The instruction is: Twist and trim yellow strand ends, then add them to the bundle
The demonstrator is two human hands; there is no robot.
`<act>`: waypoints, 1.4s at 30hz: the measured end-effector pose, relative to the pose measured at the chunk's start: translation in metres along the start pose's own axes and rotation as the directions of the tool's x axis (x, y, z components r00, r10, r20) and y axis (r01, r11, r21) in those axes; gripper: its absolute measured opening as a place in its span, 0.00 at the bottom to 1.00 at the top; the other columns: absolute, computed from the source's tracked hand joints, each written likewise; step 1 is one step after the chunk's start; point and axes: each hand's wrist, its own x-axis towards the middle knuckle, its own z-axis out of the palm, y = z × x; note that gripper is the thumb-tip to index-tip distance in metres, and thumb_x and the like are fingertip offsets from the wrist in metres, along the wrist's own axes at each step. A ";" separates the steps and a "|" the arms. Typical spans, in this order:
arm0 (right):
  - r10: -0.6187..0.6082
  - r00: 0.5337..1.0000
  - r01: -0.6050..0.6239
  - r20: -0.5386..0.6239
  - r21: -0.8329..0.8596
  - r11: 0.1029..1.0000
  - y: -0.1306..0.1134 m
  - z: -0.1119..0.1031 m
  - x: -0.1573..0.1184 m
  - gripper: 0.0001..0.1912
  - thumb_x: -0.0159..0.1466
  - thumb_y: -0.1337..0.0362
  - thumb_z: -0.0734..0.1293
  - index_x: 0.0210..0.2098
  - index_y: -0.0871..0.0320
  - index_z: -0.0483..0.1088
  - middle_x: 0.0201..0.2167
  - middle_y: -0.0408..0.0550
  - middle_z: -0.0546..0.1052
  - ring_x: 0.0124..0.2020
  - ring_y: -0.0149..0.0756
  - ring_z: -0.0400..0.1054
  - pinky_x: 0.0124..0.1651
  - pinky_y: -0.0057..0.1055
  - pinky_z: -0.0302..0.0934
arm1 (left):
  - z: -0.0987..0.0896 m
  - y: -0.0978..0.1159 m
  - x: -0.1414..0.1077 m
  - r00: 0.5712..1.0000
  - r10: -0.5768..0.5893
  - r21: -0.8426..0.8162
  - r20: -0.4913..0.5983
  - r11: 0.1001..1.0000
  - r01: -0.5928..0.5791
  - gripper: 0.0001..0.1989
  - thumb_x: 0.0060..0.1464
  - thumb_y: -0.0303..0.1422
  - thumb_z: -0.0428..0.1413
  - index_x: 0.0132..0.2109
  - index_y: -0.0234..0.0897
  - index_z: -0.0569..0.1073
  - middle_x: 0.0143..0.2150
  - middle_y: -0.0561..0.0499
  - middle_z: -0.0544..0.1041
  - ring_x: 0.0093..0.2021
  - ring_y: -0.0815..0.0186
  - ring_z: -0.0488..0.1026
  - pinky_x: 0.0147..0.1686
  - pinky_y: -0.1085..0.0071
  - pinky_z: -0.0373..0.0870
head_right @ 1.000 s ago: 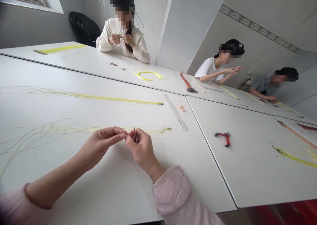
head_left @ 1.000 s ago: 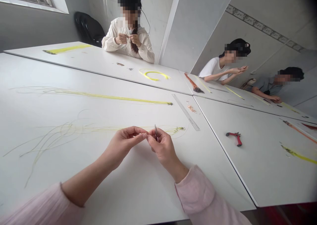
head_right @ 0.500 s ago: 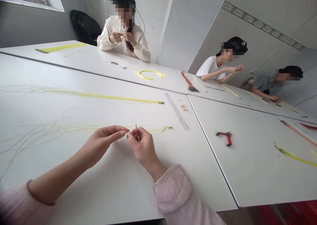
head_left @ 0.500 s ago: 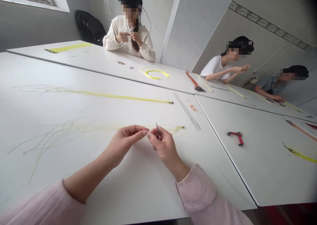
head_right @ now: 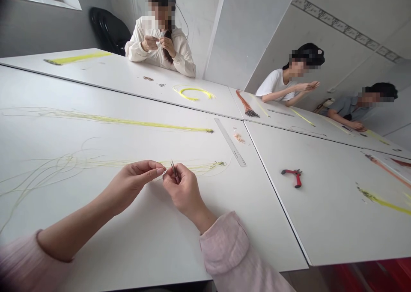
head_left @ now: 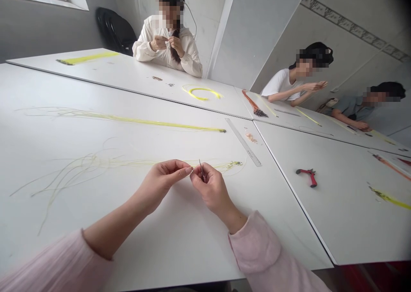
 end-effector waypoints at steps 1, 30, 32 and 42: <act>0.001 1.000 -0.001 -0.001 0.003 1.000 0.000 0.000 0.000 0.10 0.58 0.61 0.64 0.24 0.57 0.59 0.20 0.37 0.55 0.23 0.27 0.48 0.25 0.26 0.47 | 0.000 0.000 0.000 1.000 0.001 0.001 0.001 1.000 -0.001 0.10 0.50 0.42 0.58 0.33 0.41 0.76 0.35 0.49 0.79 0.41 0.59 0.72 0.44 0.64 0.64; -0.225 0.954 0.269 0.198 -0.233 0.935 0.003 -0.006 -0.004 0.10 0.67 0.60 0.55 0.39 0.57 0.64 0.29 0.44 0.67 0.30 0.32 0.59 0.33 0.30 0.54 | -0.002 0.005 -0.004 0.999 0.041 0.168 -0.030 0.985 -0.035 0.09 0.53 0.40 0.55 0.32 0.40 0.73 0.34 0.51 0.76 0.39 0.61 0.71 0.41 0.65 0.64; -0.239 0.950 0.286 0.202 -0.247 0.926 0.004 -0.006 -0.004 0.09 0.67 0.61 0.55 0.38 0.57 0.63 0.30 0.45 0.67 0.30 0.32 0.59 0.33 0.30 0.54 | -0.002 0.005 -0.004 0.999 0.037 0.206 -0.024 0.978 -0.031 0.09 0.53 0.40 0.54 0.32 0.40 0.72 0.34 0.51 0.76 0.39 0.60 0.71 0.40 0.65 0.65; -0.250 0.948 0.298 0.196 -0.284 0.911 0.005 -0.003 -0.005 0.09 0.67 0.61 0.54 0.37 0.56 0.62 0.29 0.44 0.66 0.30 0.33 0.59 0.32 0.30 0.53 | -0.002 0.002 -0.003 0.997 0.070 0.196 -0.013 0.978 -0.066 0.10 0.53 0.41 0.54 0.32 0.39 0.72 0.34 0.50 0.76 0.39 0.60 0.72 0.40 0.65 0.65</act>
